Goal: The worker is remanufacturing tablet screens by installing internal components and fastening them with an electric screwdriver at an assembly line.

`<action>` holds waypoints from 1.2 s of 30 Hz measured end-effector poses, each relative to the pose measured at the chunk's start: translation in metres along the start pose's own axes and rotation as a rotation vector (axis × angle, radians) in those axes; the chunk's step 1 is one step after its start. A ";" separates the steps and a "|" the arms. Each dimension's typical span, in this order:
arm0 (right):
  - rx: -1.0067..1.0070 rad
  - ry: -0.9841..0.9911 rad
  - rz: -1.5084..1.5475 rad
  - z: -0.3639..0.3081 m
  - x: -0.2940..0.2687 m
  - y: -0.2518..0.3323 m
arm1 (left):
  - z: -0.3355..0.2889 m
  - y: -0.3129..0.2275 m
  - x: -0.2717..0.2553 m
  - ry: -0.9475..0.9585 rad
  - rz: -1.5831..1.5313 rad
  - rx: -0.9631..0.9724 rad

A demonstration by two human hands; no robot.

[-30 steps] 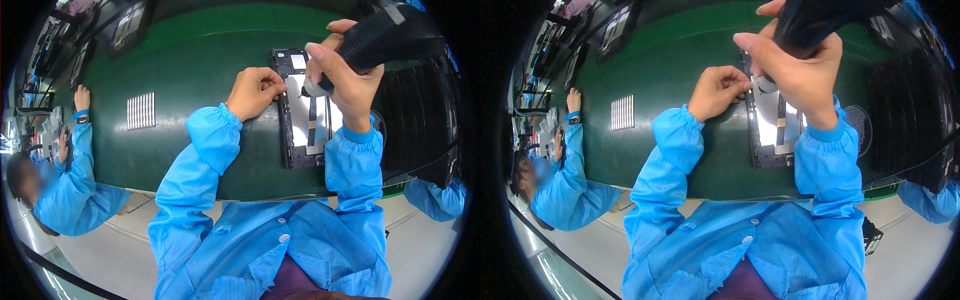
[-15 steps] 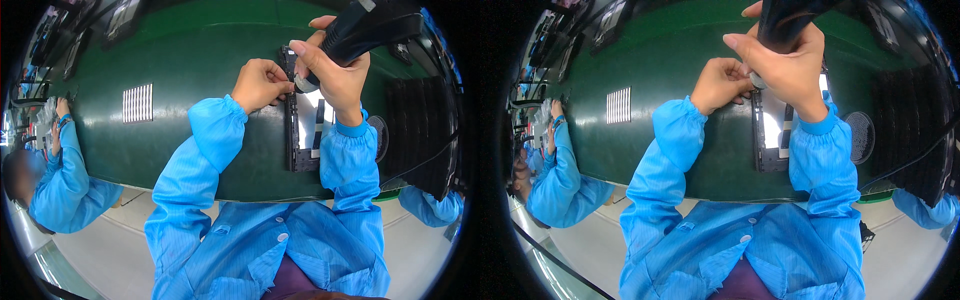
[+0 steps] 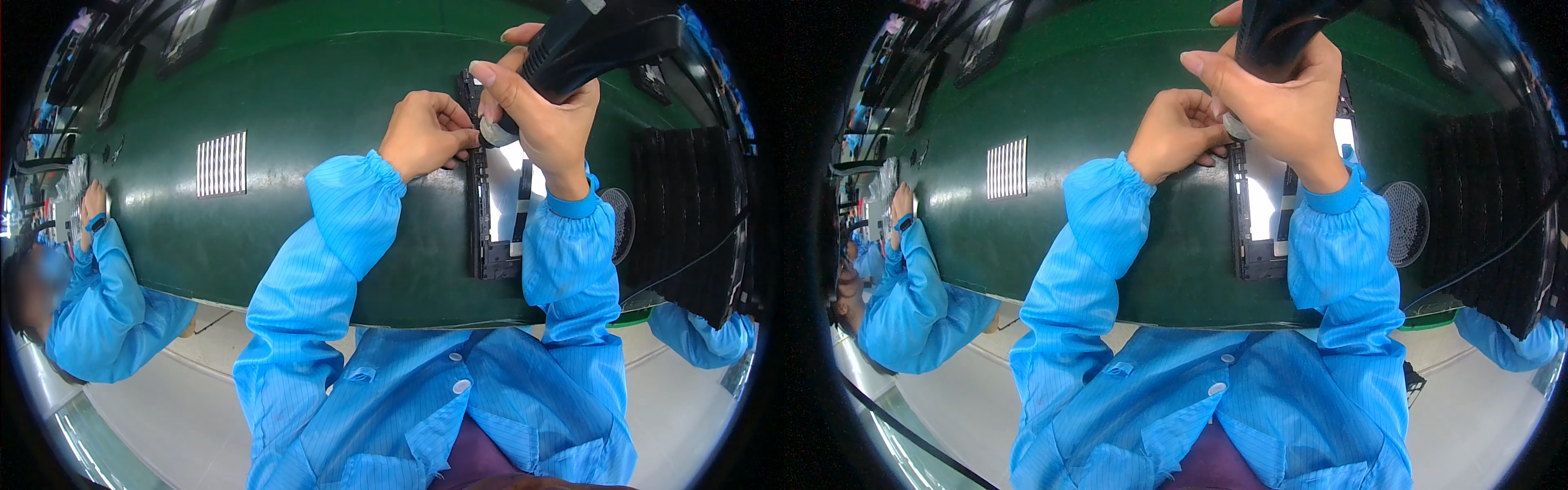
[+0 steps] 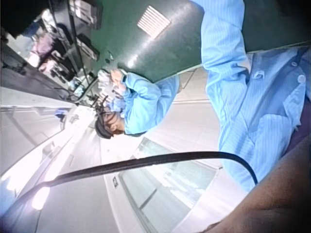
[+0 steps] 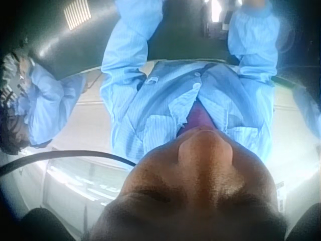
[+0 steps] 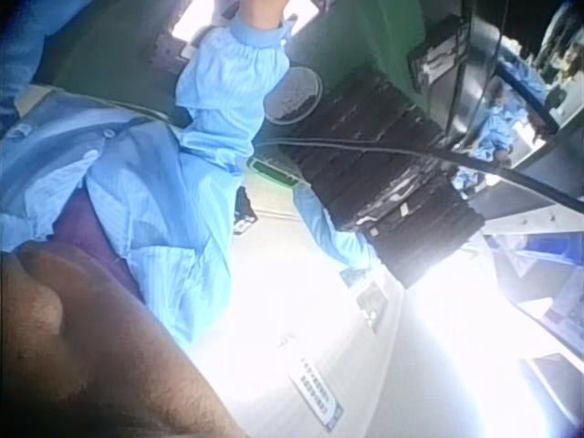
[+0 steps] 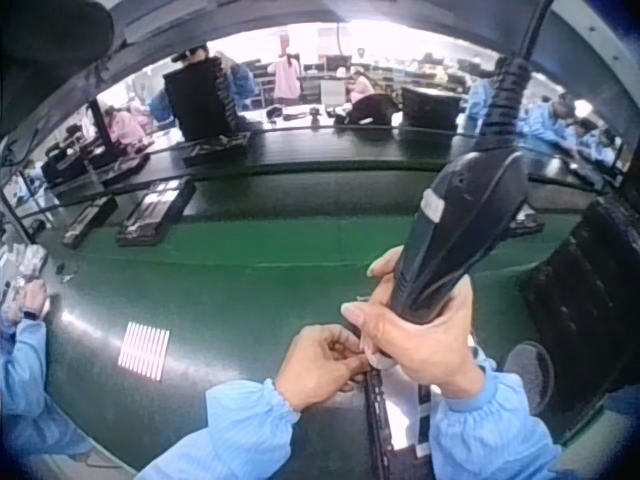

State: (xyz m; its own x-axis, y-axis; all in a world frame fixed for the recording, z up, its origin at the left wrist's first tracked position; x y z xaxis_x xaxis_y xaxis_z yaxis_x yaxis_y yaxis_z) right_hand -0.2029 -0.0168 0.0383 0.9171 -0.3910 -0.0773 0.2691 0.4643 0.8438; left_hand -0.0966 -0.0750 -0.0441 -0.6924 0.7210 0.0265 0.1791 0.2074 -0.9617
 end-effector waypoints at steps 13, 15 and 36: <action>-0.092 -0.081 -0.134 -0.012 -0.001 0.001 | 0.001 0.001 0.002 0.012 0.003 -0.012; -0.044 -0.130 -0.078 -0.010 -0.015 0.009 | 0.002 -0.001 0.004 0.018 -0.006 -0.021; 0.009 -0.519 -0.173 -0.100 -0.202 0.030 | 0.008 -0.031 0.019 0.232 0.217 -0.077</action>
State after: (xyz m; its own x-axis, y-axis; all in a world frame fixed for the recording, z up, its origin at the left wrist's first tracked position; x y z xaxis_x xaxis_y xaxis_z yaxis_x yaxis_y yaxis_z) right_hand -0.3504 0.1550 0.0260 0.5933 -0.8031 0.0554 0.3980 0.3525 0.8469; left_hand -0.1213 -0.0730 -0.0158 -0.4561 0.8835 -0.1067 0.3634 0.0755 -0.9286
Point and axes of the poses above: each hand's wrist, its own z-axis towards the middle knuckle, its own x-axis out of the palm, y = z × x, the point moved 3 cm from there along z, towards the middle knuckle, and after that the axes turned 6 degrees about -z, right-handed, at the moved point
